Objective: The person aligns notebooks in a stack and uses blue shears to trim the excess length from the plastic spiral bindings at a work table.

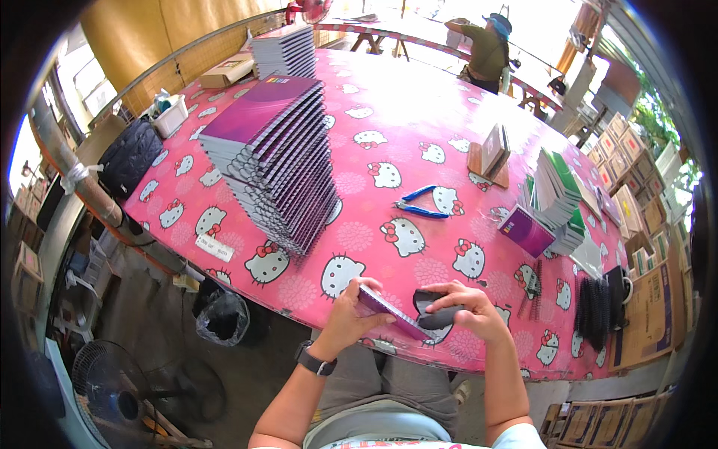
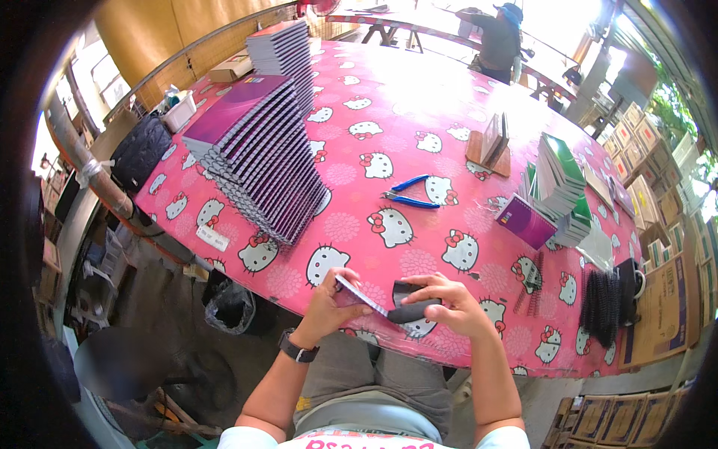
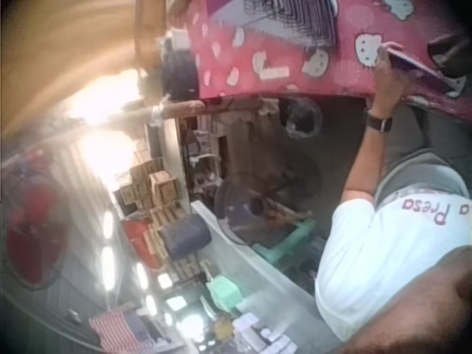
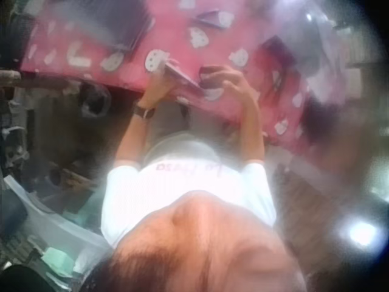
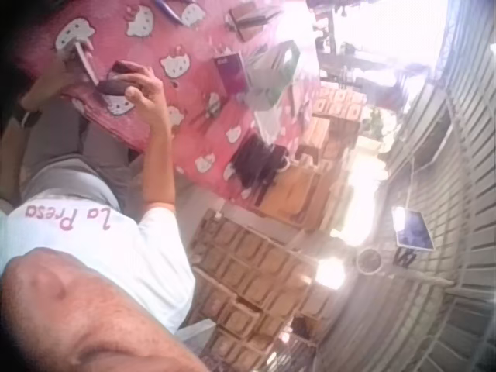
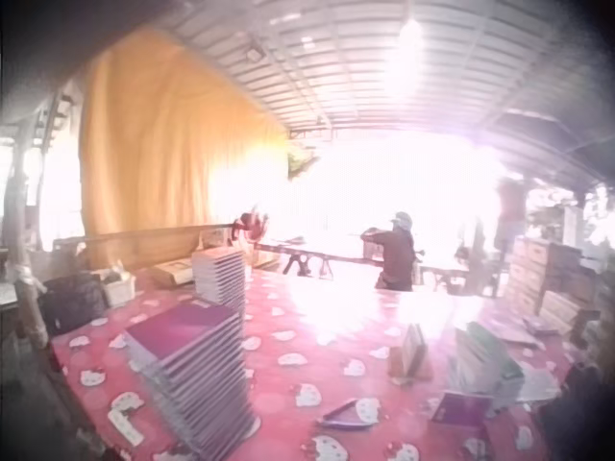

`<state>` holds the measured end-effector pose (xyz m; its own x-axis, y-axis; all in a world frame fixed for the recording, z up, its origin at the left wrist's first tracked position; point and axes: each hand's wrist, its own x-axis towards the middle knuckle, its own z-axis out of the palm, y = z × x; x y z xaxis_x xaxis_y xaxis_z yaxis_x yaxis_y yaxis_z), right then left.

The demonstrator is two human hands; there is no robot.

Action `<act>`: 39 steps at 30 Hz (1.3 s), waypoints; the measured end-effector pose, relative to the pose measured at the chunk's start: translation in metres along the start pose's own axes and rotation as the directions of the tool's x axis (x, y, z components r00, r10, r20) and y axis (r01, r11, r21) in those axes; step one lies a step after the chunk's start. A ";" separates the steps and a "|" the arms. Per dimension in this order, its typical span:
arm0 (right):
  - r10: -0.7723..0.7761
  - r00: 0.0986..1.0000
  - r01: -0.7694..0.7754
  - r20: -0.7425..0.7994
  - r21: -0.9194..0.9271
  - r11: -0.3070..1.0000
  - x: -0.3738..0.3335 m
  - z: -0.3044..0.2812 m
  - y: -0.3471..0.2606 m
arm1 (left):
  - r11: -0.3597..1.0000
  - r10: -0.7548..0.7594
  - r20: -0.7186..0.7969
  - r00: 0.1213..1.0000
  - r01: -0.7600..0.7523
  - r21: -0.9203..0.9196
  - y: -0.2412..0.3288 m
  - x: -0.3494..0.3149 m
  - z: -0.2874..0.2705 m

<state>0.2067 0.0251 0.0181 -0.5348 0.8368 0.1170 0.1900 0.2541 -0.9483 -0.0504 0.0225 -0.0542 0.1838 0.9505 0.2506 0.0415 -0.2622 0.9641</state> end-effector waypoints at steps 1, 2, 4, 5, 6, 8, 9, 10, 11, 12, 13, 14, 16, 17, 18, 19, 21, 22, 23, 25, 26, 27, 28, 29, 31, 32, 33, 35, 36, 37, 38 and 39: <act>-0.039 0.999 0.037 0.009 0.155 0.987 -0.003 0.002 -0.002 | 1.000 -0.031 0.037 0.999 0.031 0.000 -0.003 -0.001 -0.002; -0.136 0.990 0.128 0.021 0.234 0.964 -0.004 0.003 -0.005 | 0.998 -0.062 0.074 0.995 0.062 0.001 -0.005 -0.002 -0.003; -0.055 0.996 0.057 0.067 -0.035 0.998 0.001 0.001 -0.014 | 0.998 0.046 0.064 0.997 -0.049 0.050 -0.013 0.002 -0.003; 0.014 0.999 -0.019 -0.031 -0.184 0.983 0.001 0.003 -0.011 | 0.992 0.100 0.067 0.993 -0.105 0.077 -0.015 0.002 -0.003; 0.068 0.988 -0.108 -0.136 -0.320 0.941 0.003 0.006 -0.005 | 0.995 0.078 0.074 0.994 -0.082 0.054 -0.015 -0.001 -0.002; 0.033 0.991 -0.063 -0.127 -0.242 0.968 0.006 0.003 -0.005 | 0.999 0.046 0.074 0.996 -0.046 0.002 -0.009 -0.002 -0.002; -0.059 0.998 0.058 -0.029 -0.009 0.998 0.005 0.000 -0.007 | 0.998 0.064 0.070 0.995 -0.065 0.011 -0.011 0.001 -0.001; -0.167 0.985 0.152 0.042 0.246 0.957 0.003 0.002 -0.009 | 0.997 0.073 0.070 0.995 -0.075 0.027 -0.013 0.004 -0.002; -0.124 0.987 0.109 0.103 0.139 0.984 0.007 0.001 -0.018 | 0.995 0.082 0.072 0.994 -0.085 0.043 -0.014 0.005 -0.002; -0.001 1.000 0.002 0.007 -0.213 0.977 0.012 0.008 -0.024 | 0.995 0.081 0.066 0.995 -0.084 0.048 -0.015 0.003 -0.003; 0.043 0.989 -0.100 -0.143 -0.421 0.901 0.014 0.009 -0.013 | 0.995 0.081 0.061 0.995 -0.085 0.053 -0.015 0.001 -0.003; 0.052 0.954 -0.225 -0.295 -0.590 0.775 0.015 0.009 -0.001 | 0.995 0.082 0.056 0.995 -0.085 0.057 -0.014 -0.001 -0.003; -0.013 0.988 -0.020 -0.153 -0.217 0.976 0.012 0.005 -0.009 | 0.993 0.107 0.066 0.992 -0.110 0.043 -0.015 0.001 -0.002; -0.060 0.994 0.061 -0.091 0.005 0.998 0.011 0.007 -0.016 | 0.993 0.110 0.072 0.991 -0.113 0.034 -0.016 -0.001 -0.001; -0.093 0.996 0.092 0.002 0.097 0.991 0.011 0.010 -0.025 | 0.995 0.092 0.062 0.994 -0.094 0.039 -0.017 -0.001 -0.002; -0.052 0.999 0.051 -0.007 -0.077 0.996 0.015 0.015 -0.027 | 0.996 0.073 0.061 0.995 -0.076 0.046 -0.017 0.001 -0.003; 0.026 0.993 -0.067 -0.114 -0.371 0.926 0.015 0.017 -0.016 | 0.999 0.039 0.071 0.997 -0.041 0.023 -0.018 -0.001 -0.003; 0.045 0.977 -0.144 -0.208 -0.490 0.860 0.015 0.010 0.002 | 0.999 0.034 0.080 0.996 -0.033 -0.009 -0.017 -0.002 -0.002; 0.045 0.955 -0.220 -0.294 -0.593 0.775 0.016 0.005 0.010 | 0.999 0.030 0.079 0.996 -0.027 -0.041 -0.016 -0.001 -0.002; -0.096 0.939 -0.195 -0.329 -0.743 0.640 0.010 0.005 0.009 | 0.998 0.055 0.091 0.994 -0.056 0.011 -0.011 0.002 -0.002; -0.166 0.927 -0.191 -0.336 -0.805 0.561 0.009 0.006 0.006 | 0.997 0.063 0.099 0.993 -0.067 0.036 -0.008 0.002 -0.001; -0.209 0.942 -0.117 -0.262 -0.841 0.528 0.007 0.007 -0.001 | 0.995 0.056 0.089 0.994 -0.063 0.077 -0.006 0.002 -0.001; -0.209 0.947 -0.064 -0.244 -0.781 0.621 0.008 0.017 -0.017 | 0.991 0.049 0.088 0.995 -0.060 0.118 -0.003 0.002 0.000; -0.212 0.950 -0.011 -0.227 -0.707 0.707 0.014 0.031 -0.033 | 0.985 0.042 0.089 0.995 -0.056 0.163 0.000 0.003 0.001; -0.217 0.951 0.036 -0.221 -0.617 0.786 0.021 0.054 -0.040 | 0.982 0.089 0.040 0.995 -0.094 0.166 0.015 0.002 0.005; -0.213 0.949 0.029 -0.233 -0.609 0.792 0.022 0.063 -0.035 | 0.980 0.110 0.019 0.994 -0.111 0.167 0.022 0.001 0.007; -0.210 0.947 0.022 -0.243 -0.602 0.798 0.022 0.068 -0.031 | 0.992 0.095 -0.010 0.995 -0.094 0.079 0.028 0.001 0.008; -0.249 0.945 0.065 -0.212 -0.625 0.778 0.019 0.072 -0.037 | 0.999 0.026 -0.048 0.999 -0.027 -0.022 0.036 -0.002 0.005; -0.268 0.943 0.086 -0.195 -0.637 0.766 0.018 0.074 -0.043 | 0.997 -0.010 -0.064 0.998 0.006 -0.074 0.038 -0.002 0.004; -0.159 0.974 0.020 -0.162 -0.637 0.770 0.016 0.079 -0.051 | 0.996 0.022 -0.057 0.998 -0.027 -0.089 0.039 -0.003 0.002; -0.117 0.983 0.003 -0.144 -0.619 0.786 0.016 0.081 -0.058 | 0.993 0.054 -0.050 0.997 -0.059 -0.105 0.040 -0.004 0.001; -0.075 0.989 -0.015 -0.125 -0.600 0.800 0.018 0.082 -0.065 | 0.989 0.086 -0.042 0.995 -0.090 -0.121 0.042 -0.004 0.000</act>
<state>0.1171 -0.0159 0.0575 -0.4401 0.8695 0.2244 0.6544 0.4817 -0.5829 -0.0490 0.0075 -0.0150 0.1448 0.9307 0.3359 -0.0943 -0.3249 0.9410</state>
